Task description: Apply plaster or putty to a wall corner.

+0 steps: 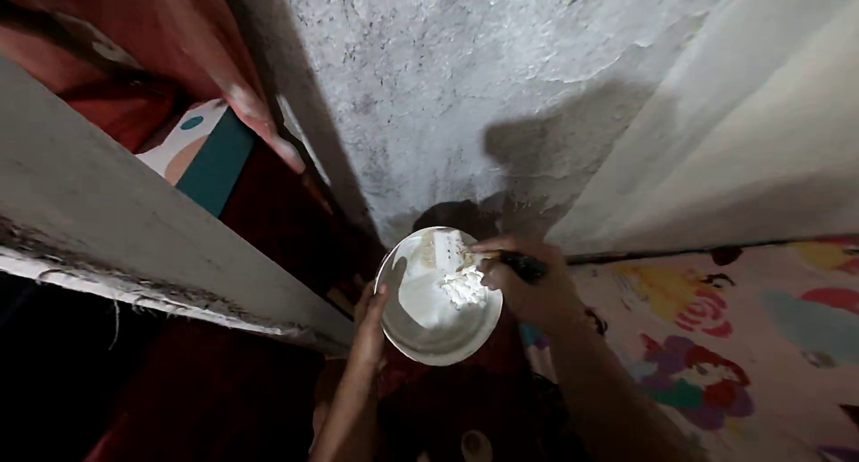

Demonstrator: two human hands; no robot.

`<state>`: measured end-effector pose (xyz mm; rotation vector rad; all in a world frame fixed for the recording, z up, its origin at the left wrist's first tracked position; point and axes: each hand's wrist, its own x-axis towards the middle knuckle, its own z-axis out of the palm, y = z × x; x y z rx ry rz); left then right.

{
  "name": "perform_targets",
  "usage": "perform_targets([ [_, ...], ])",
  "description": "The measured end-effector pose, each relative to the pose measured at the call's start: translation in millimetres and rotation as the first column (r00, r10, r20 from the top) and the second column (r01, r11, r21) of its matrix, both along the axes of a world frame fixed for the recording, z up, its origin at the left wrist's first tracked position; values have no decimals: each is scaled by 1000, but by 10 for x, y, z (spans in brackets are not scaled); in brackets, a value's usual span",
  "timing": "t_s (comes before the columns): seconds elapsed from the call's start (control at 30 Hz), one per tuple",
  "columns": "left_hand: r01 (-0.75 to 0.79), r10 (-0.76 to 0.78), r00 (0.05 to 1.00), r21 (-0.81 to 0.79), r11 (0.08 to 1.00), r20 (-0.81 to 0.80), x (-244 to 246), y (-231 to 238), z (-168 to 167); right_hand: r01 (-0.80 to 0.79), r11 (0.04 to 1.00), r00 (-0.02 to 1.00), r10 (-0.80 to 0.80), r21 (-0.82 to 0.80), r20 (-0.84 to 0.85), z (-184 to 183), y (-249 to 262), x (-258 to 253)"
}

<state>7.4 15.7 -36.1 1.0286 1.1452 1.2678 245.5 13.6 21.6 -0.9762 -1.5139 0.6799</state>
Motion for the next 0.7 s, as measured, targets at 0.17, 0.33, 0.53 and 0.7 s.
perform_targets([
  [0.17,-4,4,1000,17,1000,0,11,21,-15,-147,984,989,146,-96,-15,-82,-140,-413],
  [0.33,-37,38,998,22,999,-43,-28,48,-26,-358,919,928,369,-163,47,-27,-224,-330],
  [0.53,-7,12,996,53,999,-92,-30,31,33,-292,905,907,365,-310,211,211,-206,117],
  [0.7,44,-37,984,39,998,-172,27,6,61,-520,841,841,535,-147,84,105,-96,187],
])
